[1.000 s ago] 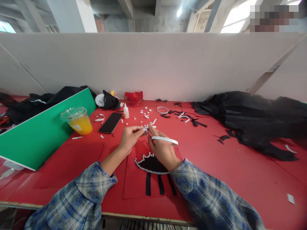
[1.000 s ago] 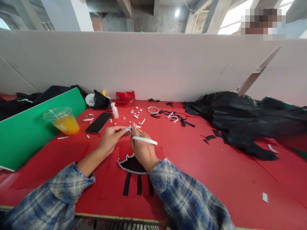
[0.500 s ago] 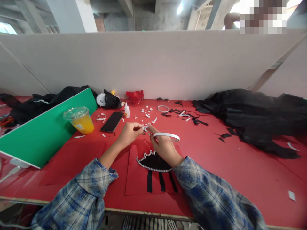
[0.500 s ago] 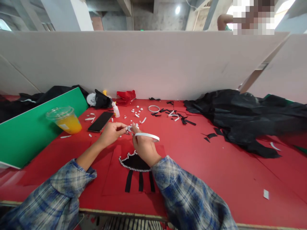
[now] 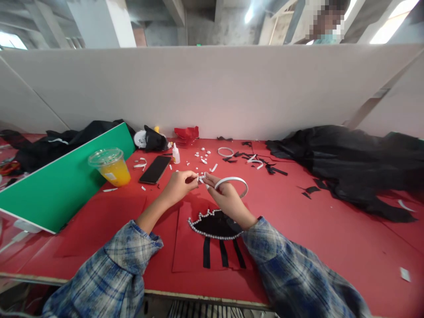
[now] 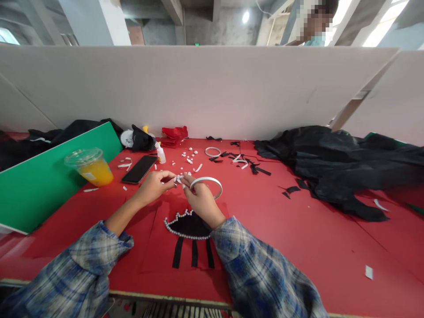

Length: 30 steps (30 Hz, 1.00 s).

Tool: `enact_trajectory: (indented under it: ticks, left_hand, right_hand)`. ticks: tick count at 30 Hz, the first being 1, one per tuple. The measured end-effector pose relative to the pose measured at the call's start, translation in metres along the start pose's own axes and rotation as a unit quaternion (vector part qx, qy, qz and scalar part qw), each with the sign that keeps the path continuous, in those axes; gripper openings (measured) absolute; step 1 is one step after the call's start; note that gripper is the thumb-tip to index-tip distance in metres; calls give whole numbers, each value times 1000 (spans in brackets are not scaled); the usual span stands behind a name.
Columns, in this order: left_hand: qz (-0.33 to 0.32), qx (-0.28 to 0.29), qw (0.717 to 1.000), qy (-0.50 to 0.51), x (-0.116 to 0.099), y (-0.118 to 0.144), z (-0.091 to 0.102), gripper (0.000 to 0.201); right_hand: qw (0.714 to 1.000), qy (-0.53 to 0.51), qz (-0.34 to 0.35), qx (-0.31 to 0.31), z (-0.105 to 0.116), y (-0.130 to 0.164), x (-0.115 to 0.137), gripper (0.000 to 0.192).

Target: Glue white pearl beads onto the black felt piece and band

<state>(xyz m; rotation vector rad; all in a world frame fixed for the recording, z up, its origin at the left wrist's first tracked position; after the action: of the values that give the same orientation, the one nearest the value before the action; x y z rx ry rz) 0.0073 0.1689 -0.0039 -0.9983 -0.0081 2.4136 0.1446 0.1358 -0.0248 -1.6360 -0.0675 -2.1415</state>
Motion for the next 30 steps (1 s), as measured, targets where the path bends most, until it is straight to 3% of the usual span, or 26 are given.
enact_trajectory:
  ticks: [7,15,19,22,30]
  left_hand:
    - [-11,-54,998,0,-3,2,8,17]
    - [-167,-111,980,-14,-20,9,13,23]
    - [-263,-148,943,-140,-33,18,7,17]
    - [-282,-152,926,-197,-34,20,0,14]
    - [-273,-98,947,-137,-23,13,-2,15]
  right_hand:
    - [984,-171,-42,-10,3,1,-2,42]
    - [950,-302,-77,-10,8,3,-3,39]
    - [941,-330,-69,-16,9,2,-5,46]
    - [940,-334,-62,-17,9,2,-6,53]
    - [957,-286,-43,-6,9,4,3,59]
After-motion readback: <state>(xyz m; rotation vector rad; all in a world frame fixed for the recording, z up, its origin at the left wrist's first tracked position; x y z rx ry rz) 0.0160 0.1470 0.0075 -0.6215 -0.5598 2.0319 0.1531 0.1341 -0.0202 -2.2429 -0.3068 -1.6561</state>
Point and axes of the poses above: each hand's wrist, its own y-axis away from the middle knuckle, its own z-axis out of the back of the hand, x = y × z, the point moved 5 cm from there along -y, towards the middle knuckle, and after that the axes turned 10 degrees about x, right-handed, at the moved point
